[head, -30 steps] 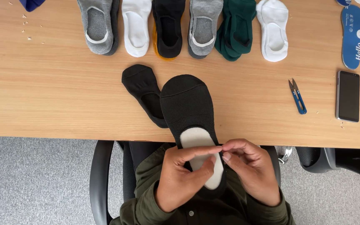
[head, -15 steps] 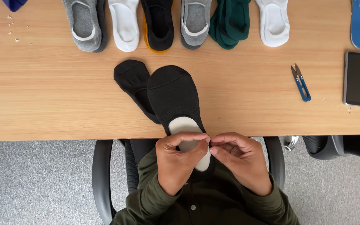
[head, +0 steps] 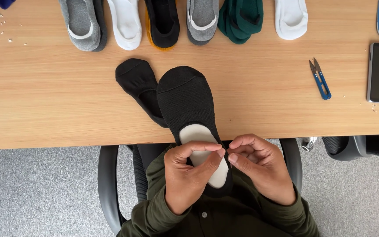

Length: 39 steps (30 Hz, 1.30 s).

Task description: Inserting a foam insole into a no-show sock and using a small tool to adjust the fit on a wooden work table.

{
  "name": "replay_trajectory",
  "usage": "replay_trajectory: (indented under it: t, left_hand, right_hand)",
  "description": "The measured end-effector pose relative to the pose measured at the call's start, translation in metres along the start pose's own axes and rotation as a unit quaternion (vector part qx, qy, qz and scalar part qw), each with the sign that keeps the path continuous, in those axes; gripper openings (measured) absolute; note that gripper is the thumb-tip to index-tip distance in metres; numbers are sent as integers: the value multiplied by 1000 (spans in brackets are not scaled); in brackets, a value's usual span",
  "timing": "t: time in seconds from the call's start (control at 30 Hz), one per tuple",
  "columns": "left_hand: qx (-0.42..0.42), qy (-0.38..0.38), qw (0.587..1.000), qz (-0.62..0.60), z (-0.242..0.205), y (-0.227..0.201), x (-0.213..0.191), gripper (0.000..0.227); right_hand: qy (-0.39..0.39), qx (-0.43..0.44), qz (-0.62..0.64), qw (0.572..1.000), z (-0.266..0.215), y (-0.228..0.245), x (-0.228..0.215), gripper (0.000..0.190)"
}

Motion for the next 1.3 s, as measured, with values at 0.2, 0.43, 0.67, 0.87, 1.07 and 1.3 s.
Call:
replay_trajectory:
  t: [0.2, 0.43, 0.67, 0.87, 1.07, 1.3]
  left_hand:
    - [12, 6, 1000, -14, -1, -2, 0, 5]
    - [17, 2, 1000, -6, -3, -2, -1, 5]
    - [31, 3, 1000, -1, -4, -6, -1, 5]
    - [34, 12, 999, -4, -3, -7, 0, 4]
    - [-4, 78, 996, -30, 1, -4, -1, 7]
    - [-45, 168, 985, -15, 3, -4, -2, 7]
  right_hand:
    - [12, 7, 40, 999, 0, -3, 2, 11]
    - [22, 5, 100, 995, 4, -13, 3, 11]
    - [23, 7, 105, 994, 4, -14, 4, 10]
    - [17, 16, 104, 994, 6, -19, 2, 9]
    - [52, 30, 171, 983, 9, -21, 1, 16]
    - [140, 92, 253, 953, 12, -29, 9, 22]
Point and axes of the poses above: each hand's wrist, its own z-axis towards the middle knuckle, its own x-axis out of the palm, y = z × x, the point moved 6 cm from there along z, towards the middle knuckle, and after that the axes turned 2 degrees about y, right-handed, at the moved point
